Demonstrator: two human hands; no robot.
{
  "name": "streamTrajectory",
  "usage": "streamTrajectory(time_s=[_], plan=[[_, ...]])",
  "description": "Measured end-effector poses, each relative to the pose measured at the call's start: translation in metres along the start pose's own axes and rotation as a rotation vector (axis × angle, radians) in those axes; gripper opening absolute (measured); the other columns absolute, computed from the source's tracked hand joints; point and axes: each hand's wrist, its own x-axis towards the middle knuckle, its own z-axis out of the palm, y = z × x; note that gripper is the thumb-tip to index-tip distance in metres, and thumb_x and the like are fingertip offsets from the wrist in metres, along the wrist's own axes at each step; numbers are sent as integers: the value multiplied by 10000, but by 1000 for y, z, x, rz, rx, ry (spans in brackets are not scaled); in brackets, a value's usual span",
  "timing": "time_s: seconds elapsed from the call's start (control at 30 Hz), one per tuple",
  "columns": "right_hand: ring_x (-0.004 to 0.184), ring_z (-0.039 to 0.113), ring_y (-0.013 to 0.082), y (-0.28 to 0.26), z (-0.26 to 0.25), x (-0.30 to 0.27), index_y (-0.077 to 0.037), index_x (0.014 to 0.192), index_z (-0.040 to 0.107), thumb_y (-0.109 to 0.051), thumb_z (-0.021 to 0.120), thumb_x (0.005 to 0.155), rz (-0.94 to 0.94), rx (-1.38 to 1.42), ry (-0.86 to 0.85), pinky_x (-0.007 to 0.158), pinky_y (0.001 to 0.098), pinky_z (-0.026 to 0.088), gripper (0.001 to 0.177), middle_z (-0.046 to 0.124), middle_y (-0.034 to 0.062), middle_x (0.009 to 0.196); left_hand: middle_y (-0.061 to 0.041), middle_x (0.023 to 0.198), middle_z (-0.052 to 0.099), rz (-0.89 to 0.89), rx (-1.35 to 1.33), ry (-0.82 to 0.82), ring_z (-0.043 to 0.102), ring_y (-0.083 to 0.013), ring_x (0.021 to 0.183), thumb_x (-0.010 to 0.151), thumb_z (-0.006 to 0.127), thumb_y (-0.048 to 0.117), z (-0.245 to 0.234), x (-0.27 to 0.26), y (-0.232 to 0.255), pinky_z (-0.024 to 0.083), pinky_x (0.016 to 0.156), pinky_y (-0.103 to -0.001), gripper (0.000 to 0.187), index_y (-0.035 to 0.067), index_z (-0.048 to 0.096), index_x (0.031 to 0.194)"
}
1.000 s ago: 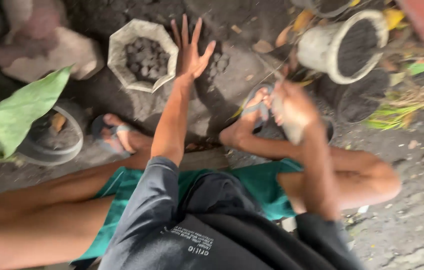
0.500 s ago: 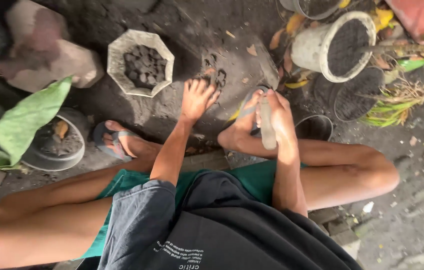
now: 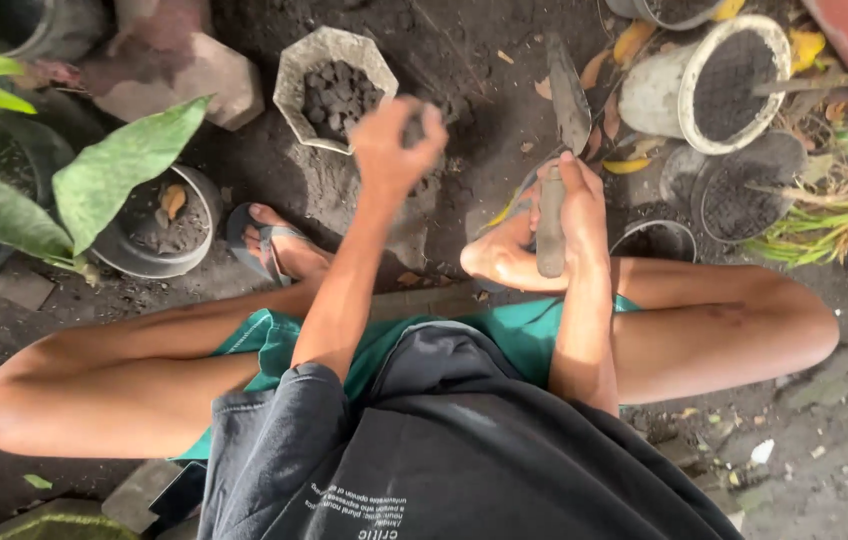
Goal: Cleaning the interior of a small hexagonal pot using a hand trowel while sitting on the ground.
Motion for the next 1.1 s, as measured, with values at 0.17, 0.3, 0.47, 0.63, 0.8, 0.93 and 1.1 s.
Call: streamTrajectory(time_s=[0.17, 0.3, 0.47, 0.63, 0.8, 0.93, 1.1], plan=[[432, 590, 212, 4, 6, -3, 5, 914, 619, -240, 437, 1100, 28, -19, -7, 404, 350, 524, 357, 561, 143, 599, -102, 1080, 631, -35, 174, -94, 590, -324, 1020, 874, 762, 288, -51, 17, -58, 436, 896, -499, 314, 128, 699, 1136], [513, 498, 149, 0, 9, -10, -50, 1019, 638, -259, 477, 1017, 147, -8, -1, 454, 295, 419, 264, 596, 67, 734, -107, 1473, 557, -193, 167, -48, 586, -314, 1315, 912, 711, 204, -67, -5, -62, 442, 1124, -432, 492, 59, 595, 1367], [528, 576, 179, 37, 16, 34, -31, 1041, 649, -311, 512, 1007, 139, -335, 30, 442, 321, 497, 314, 628, 108, 752, -104, 980, 713, 4, 16, -168, 637, -289, 922, 806, 581, 43, -28, -50, 1, 472, 881, -413, 199, 69, 689, 971], [657, 751, 209, 76, 17, 81, -73, 1429, 542, -495, 579, 994, 193, -740, 7, 522, 367, 665, 607, 756, 119, 961, -211, 1613, 357, -156, 149, -739, 315, -358, 1519, 946, 704, 366, 12, -151, -6, 236, 1257, -532, 756, 51, 381, 1551], [582, 717, 254, 145, 14, 123, -128, 889, 660, -444, 291, 1083, 125, -985, -168, 1201, 552, 126, 523, 671, 55, 624, -204, 1700, 208, -162, 508, -723, 229, -330, 1582, 870, 516, 859, 16, -177, -45, 110, 1296, -552, 1113, 90, 265, 1634], [608, 730, 295, 44, 40, 47, -73, 791, 703, -423, 339, 1039, 212, -873, -235, 899, 483, 568, 562, 705, 147, 660, -209, 1686, 236, -249, 388, -779, 234, -340, 1577, 846, 575, 878, 30, -145, -75, 81, 1326, -513, 1180, 89, 209, 1644], [1388, 477, 449, 19, 26, 7, 76, 1359, 618, -470, 404, 1052, 385, -880, -314, 1178, 589, 338, 662, 571, 312, 1423, -81, 1687, 264, -124, 314, -890, 351, -242, 1534, 854, 586, 888, 40, -127, -112, 211, 1277, -478, 1120, 191, 228, 1653]])
